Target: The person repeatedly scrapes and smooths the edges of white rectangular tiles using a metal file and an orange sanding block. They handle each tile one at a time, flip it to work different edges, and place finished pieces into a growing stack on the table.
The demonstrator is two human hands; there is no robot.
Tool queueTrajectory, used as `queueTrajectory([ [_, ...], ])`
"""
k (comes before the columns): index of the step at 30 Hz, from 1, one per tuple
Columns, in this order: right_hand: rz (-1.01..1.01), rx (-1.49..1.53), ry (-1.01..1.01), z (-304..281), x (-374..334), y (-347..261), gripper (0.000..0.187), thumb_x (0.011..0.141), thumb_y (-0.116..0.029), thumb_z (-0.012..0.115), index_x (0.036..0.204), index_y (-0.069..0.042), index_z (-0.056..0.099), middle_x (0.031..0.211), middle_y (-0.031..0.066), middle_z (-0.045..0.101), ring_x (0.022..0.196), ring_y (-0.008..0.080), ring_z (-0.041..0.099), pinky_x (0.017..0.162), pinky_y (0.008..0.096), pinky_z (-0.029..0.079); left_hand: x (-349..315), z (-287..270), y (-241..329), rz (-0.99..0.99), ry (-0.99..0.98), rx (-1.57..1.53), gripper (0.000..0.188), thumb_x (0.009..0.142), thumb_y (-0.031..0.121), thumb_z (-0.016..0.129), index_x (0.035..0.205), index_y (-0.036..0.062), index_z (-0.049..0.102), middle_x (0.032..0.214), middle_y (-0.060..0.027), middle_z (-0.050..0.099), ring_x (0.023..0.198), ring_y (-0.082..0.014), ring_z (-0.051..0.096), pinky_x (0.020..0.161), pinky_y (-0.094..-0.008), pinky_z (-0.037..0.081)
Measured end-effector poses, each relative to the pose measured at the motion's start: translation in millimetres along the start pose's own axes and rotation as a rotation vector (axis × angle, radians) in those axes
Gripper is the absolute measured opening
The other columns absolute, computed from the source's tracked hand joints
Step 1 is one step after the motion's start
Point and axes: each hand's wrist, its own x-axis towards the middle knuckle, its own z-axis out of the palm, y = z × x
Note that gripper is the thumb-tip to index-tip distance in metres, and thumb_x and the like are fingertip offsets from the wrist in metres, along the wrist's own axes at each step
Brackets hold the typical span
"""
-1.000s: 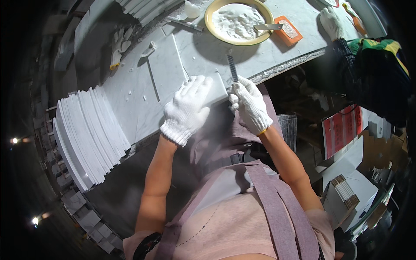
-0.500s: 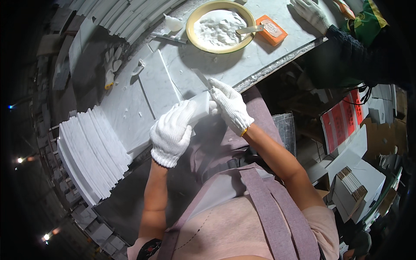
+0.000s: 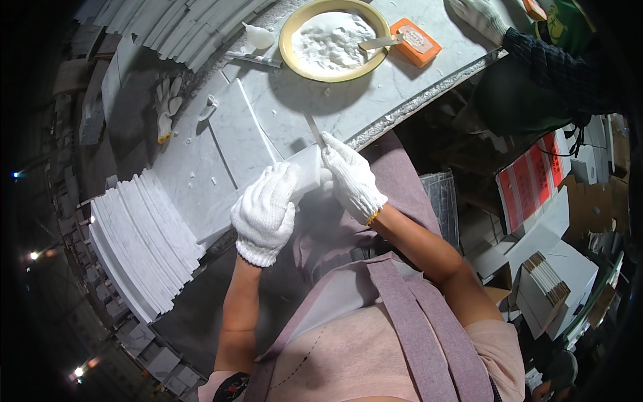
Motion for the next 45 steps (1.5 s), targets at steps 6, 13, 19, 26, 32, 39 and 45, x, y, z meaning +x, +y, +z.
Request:
queueTrajectory([
  [6,-0.008,-0.040,0.002,7,-14,-7,0.051,0.109,-0.019,0.058,0.156,-0.001,0.048,0.096,0.0022,0.066,0.067,0.0063,0.057,0.055,0.0216,0.048,2,2,1,-0.005,0.033,0.017,0.064,0.073,0.015,0.069,0.137,0.0093,0.068,0.132,-0.0152,0.071,0.116,-0.0375,0.071,0.097,-0.0461,0.057],
  [13,0.035,-0.112,0.017,6,-5,-13,0.052,0.105,-0.020,0.068,0.152,-0.003,0.054,0.102,-0.0030,0.064,0.071,0.0043,0.055,0.061,0.0203,0.048,1,8,5,0.006,0.010,0.060,0.062,0.072,0.014,0.069,0.134,0.0089,0.070,0.130,-0.0151,0.071,0.114,-0.0375,0.071,0.095,-0.0463,0.058],
  [19,0.015,-0.116,0.084,13,-23,-7,0.051,0.106,-0.022,0.067,0.152,-0.004,0.055,0.101,-0.0035,0.064,0.070,0.0035,0.053,0.059,0.0200,0.047,1,4,5,-0.009,0.026,0.034,0.062,0.073,0.010,0.068,0.134,0.0097,0.070,0.129,-0.0142,0.072,0.116,-0.0370,0.071,0.096,-0.0455,0.057],
  [26,0.024,-0.051,0.042,4,-11,-6,0.053,0.106,-0.023,0.067,0.154,-0.005,0.052,0.098,-0.0048,0.062,0.070,0.0026,0.052,0.058,0.0195,0.046,6,11,10,0.022,0.017,0.098,0.052,0.077,0.011,0.067,0.129,0.0073,0.072,0.126,-0.0143,0.073,0.109,-0.0361,0.073,0.091,-0.0451,0.060],
  [32,0.016,0.018,0.064,5,-25,0,0.051,0.107,-0.019,0.062,0.153,-0.002,0.052,0.091,0.0005,0.063,0.068,0.0054,0.058,0.055,0.0210,0.051,4,12,9,0.007,0.024,0.065,0.066,0.071,0.009,0.069,0.137,0.0121,0.069,0.130,-0.0129,0.072,0.117,-0.0359,0.071,0.095,-0.0439,0.057],
  [39,0.017,0.030,0.015,0,-19,-5,0.052,0.107,-0.020,0.062,0.154,-0.001,0.050,0.097,0.0019,0.064,0.068,0.0062,0.056,0.057,0.0202,0.049,7,12,12,-0.029,-0.006,0.093,0.052,0.078,0.015,0.068,0.130,0.0136,0.073,0.127,-0.0119,0.073,0.109,-0.0349,0.073,0.089,-0.0442,0.059],
  [45,0.039,-0.038,0.043,-3,-13,-1,0.056,0.105,-0.023,0.068,0.154,-0.002,0.050,0.099,0.0001,0.064,0.066,0.0064,0.054,0.057,0.0201,0.048,5,15,12,-0.015,0.019,0.116,0.054,0.076,0.015,0.068,0.130,0.0113,0.072,0.127,-0.0131,0.073,0.110,-0.0357,0.072,0.091,-0.0450,0.059],
])
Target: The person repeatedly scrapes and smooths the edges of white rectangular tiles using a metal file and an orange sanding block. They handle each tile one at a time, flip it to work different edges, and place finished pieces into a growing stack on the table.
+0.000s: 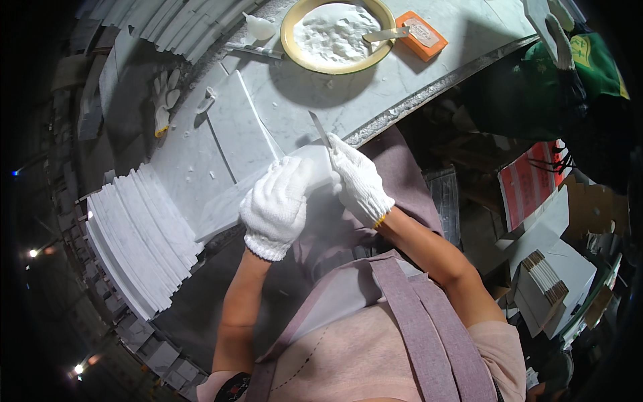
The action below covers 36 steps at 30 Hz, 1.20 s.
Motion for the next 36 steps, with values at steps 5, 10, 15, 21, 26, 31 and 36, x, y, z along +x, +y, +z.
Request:
queueTrajectory([
  [5,0.006,0.071,-0.119,-5,-15,-1,0.055,0.105,-0.025,0.067,0.153,-0.004,0.052,0.100,-0.0028,0.063,0.068,0.0052,0.054,0.058,0.0189,0.047,2,1,-1,-0.032,-0.014,-0.077,0.064,0.072,0.010,0.069,0.136,0.0106,0.069,0.130,-0.0142,0.072,0.118,-0.0369,0.070,0.098,-0.0447,0.056],
  [10,0.002,0.015,-0.035,-1,6,-3,0.056,0.106,-0.023,0.067,0.156,-0.005,0.050,0.101,-0.0038,0.062,0.074,0.0042,0.055,0.060,0.0176,0.045,2,-1,2,-0.013,-0.006,-0.022,0.058,0.074,0.011,0.069,0.132,0.0095,0.071,0.128,-0.0139,0.073,0.115,-0.0355,0.071,0.097,-0.0446,0.058],
  [15,0.023,0.041,-0.229,-11,-25,-7,0.063,0.107,-0.027,0.065,0.160,-0.003,0.041,0.095,-0.0038,0.060,0.065,0.0050,0.055,0.056,0.0175,0.047,-2,0,4,0.002,-0.017,-0.033,0.058,0.074,0.012,0.069,0.131,0.0095,0.071,0.128,-0.0131,0.073,0.114,-0.0353,0.071,0.096,-0.0447,0.058],
  [21,-0.015,0.251,-0.319,-38,-32,-20,0.066,0.105,-0.025,0.067,0.159,-0.001,0.037,0.081,0.0002,0.056,0.061,0.0084,0.056,0.056,0.0185,0.049,-7,-3,-1,0.012,0.053,-0.066,0.059,0.075,0.011,0.067,0.133,0.0078,0.070,0.130,-0.0143,0.072,0.119,-0.0364,0.070,0.099,-0.0453,0.056],
  [26,0.024,0.215,-0.404,-43,-23,-17,0.054,0.104,-0.027,0.069,0.150,-0.006,0.049,0.082,0.0001,0.055,0.064,0.0100,0.054,0.056,0.0257,0.049,-8,-10,-9,0.016,0.063,-0.113,0.051,0.081,0.010,0.063,0.131,0.0038,0.070,0.126,-0.0180,0.073,0.118,-0.0396,0.070,0.098,-0.0469,0.056],
  [31,0.158,0.220,-0.291,-38,-28,-20,0.034,0.106,-0.027,0.067,0.129,-0.004,0.059,0.090,0.0018,0.060,0.073,0.0083,0.057,0.061,0.0226,0.051,-5,-23,-22,-0.011,0.175,-0.205,0.051,0.081,0.009,0.062,0.130,0.0024,0.070,0.122,-0.0192,0.074,0.111,-0.0389,0.073,0.096,-0.0463,0.057],
  [36,0.113,0.077,-0.218,-32,-23,-19,0.030,0.105,-0.028,0.068,0.121,-0.004,0.060,0.096,0.0040,0.065,0.077,0.0077,0.060,0.063,0.0221,0.053,-11,-42,-38,-0.184,0.325,-0.254,0.048,0.081,-0.002,0.074,0.128,0.0024,0.072,0.118,-0.0159,0.077,0.107,-0.0357,0.074,0.094,-0.0429,0.059],
])
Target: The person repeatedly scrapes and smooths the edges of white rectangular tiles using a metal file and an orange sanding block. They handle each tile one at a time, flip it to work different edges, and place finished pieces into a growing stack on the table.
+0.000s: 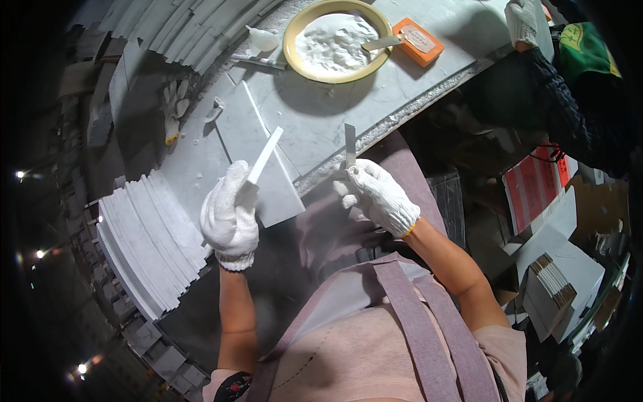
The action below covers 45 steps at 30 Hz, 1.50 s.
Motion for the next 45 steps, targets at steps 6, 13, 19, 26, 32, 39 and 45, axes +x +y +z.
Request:
queueTrajectory([
  [6,-0.076,-0.089,-0.010,27,15,-10,0.036,0.104,-0.022,0.070,0.133,-0.004,0.059,0.105,0.0059,0.067,0.083,0.0134,0.068,0.063,0.0268,0.057,-9,-23,-1,-0.211,0.012,-0.060,0.052,0.092,-0.008,0.073,0.142,-0.0027,0.061,0.131,-0.0168,0.071,0.123,-0.0265,0.067,0.107,-0.0398,0.054],
  [13,-0.299,-0.361,-0.058,79,35,-22,0.050,0.104,-0.012,0.067,0.151,-0.001,0.053,0.141,0.0114,0.065,0.114,0.0142,0.065,0.102,0.0306,0.053,-10,-21,3,-0.149,0.125,-0.070,0.045,0.085,0.000,0.080,0.129,0.0014,0.072,0.121,-0.0155,0.076,0.109,-0.0319,0.074,0.096,-0.0393,0.057],
  [19,-0.260,-0.413,-0.062,106,43,-26,0.045,0.104,-0.012,0.067,0.147,-0.001,0.059,0.116,0.0065,0.072,0.090,0.0081,0.067,0.080,0.0249,0.057,-10,-20,5,-0.077,0.089,-0.031,0.046,0.084,0.001,0.081,0.129,0.0032,0.072,0.121,-0.0159,0.076,0.110,-0.0336,0.074,0.096,-0.0402,0.057],
  [26,-0.159,-0.367,-0.146,112,24,-27,0.045,0.105,-0.013,0.065,0.148,-0.001,0.058,0.104,0.0033,0.070,0.076,0.0059,0.064,0.066,0.0208,0.054,-11,-15,5,-0.036,0.102,-0.031,0.053,0.078,-0.001,0.084,0.129,0.0034,0.072,0.121,-0.0152,0.077,0.108,-0.0345,0.074,0.095,-0.0419,0.058],
  [32,-0.192,-0.264,-0.052,116,26,-22,0.045,0.105,-0.012,0.062,0.149,0.000,0.057,0.103,0.0042,0.070,0.071,0.0064,0.064,0.064,0.0210,0.052,-13,-12,8,-0.032,0.084,0.019,0.058,0.073,-0.002,0.085,0.129,0.0032,0.072,0.120,-0.0146,0.077,0.108,-0.0350,0.074,0.094,-0.0423,0.058],
  [39,-0.150,-0.198,-0.028,116,22,-19,0.047,0.106,-0.014,0.062,0.151,-0.005,0.055,0.095,0.0010,0.068,0.068,0.0063,0.062,0.059,0.0209,0.050,-13,-12,9,0.004,0.034,0.077,0.055,0.080,-0.013,0.073,0.134,0.0006,0.068,0.125,-0.0162,0.075,0.114,-0.0288,0.073,0.099,-0.0376,0.057],
  [45,-0.093,-0.201,-0.188,121,1,-17,0.047,0.104,-0.009,0.066,0.150,-0.003,0.057,0.098,0.0028,0.068,0.070,0.0071,0.062,0.063,0.0212,0.052,-9,-16,13,0.013,0.030,0.055,0.058,0.081,-0.012,0.072,0.137,0.0020,0.067,0.123,-0.0159,0.075,0.111,-0.0282,0.073,0.095,-0.0358,0.057],
])
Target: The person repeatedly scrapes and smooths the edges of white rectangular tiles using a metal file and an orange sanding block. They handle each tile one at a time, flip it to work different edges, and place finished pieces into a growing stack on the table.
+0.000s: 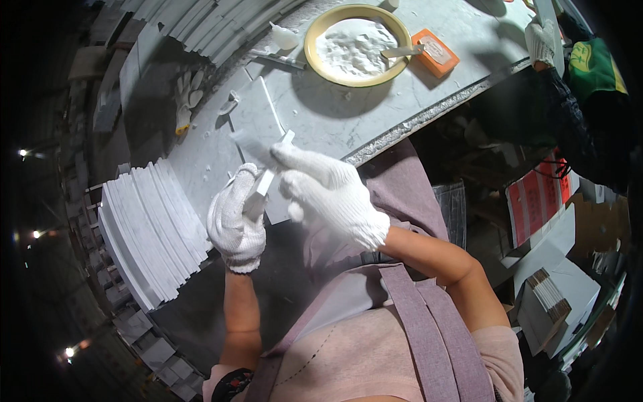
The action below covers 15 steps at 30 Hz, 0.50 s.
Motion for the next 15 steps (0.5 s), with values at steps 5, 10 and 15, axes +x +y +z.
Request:
queueTrajectory([
  [5,-0.101,0.011,0.028,-12,-11,-2,0.051,0.103,-0.013,0.068,0.151,-0.001,0.054,0.106,0.0087,0.073,0.068,0.0093,0.066,0.057,0.0220,0.052,14,-7,-14,-0.254,0.056,-0.210,0.056,0.081,-0.013,0.074,0.134,0.0035,0.069,0.114,-0.0145,0.076,0.102,-0.0266,0.074,0.092,-0.0365,0.060],
  [10,-0.051,0.016,0.147,-44,-12,-3,0.072,0.104,-0.014,0.068,0.164,-0.001,0.031,0.090,0.0055,0.059,0.068,0.0152,0.060,0.056,0.0252,0.051,59,-27,-55,-0.453,-0.029,-0.523,0.042,0.098,0.003,0.072,0.139,-0.0016,0.064,0.125,-0.0111,0.073,0.115,-0.0166,0.067,0.100,-0.0304,0.054],
  [15,0.008,-0.065,0.143,-68,-28,4,0.075,0.102,-0.024,0.073,0.161,0.003,0.036,0.088,0.0008,0.059,0.073,0.0099,0.061,0.062,0.0232,0.051,102,-22,-89,-0.530,-0.142,-0.807,0.049,0.099,0.014,0.075,0.140,-0.0075,0.061,0.128,-0.0106,0.072,0.116,-0.0158,0.065,0.104,-0.0290,0.048],
])
